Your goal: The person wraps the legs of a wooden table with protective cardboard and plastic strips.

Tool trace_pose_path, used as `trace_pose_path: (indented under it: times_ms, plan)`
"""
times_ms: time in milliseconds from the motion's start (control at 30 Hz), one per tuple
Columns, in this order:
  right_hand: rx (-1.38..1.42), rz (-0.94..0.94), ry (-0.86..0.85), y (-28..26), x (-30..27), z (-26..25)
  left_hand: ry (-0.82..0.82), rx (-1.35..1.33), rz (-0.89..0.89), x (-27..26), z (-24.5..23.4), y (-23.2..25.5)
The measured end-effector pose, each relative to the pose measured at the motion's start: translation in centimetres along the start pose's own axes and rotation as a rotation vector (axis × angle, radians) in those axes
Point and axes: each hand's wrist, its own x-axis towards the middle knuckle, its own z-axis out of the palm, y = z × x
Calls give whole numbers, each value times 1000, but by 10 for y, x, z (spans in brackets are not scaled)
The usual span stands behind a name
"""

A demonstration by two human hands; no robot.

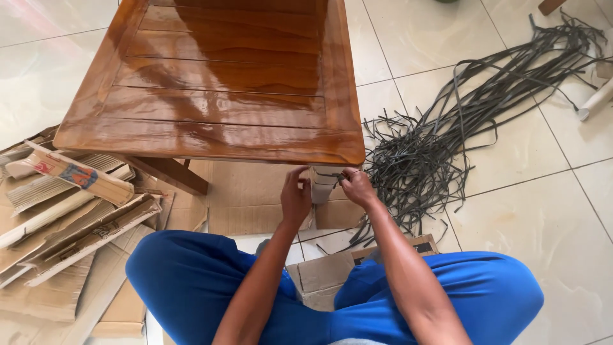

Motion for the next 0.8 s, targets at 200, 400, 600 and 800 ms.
trace_pose_path:
  times_ms: [200,400,600,800]
  plan:
    - [115,-83,-135,-4,25,-10,-215,260,408,32,10,-74]
    - [139,-88,-98,-15,8,-15,-272,79,138,31,0,-59]
    - [-31,-10,-24,-6,0,-6,-168,163,189,28,-2,-60]
    - [385,90,5,-40,-23,-23,-128,348,-59,13,-14,-43]
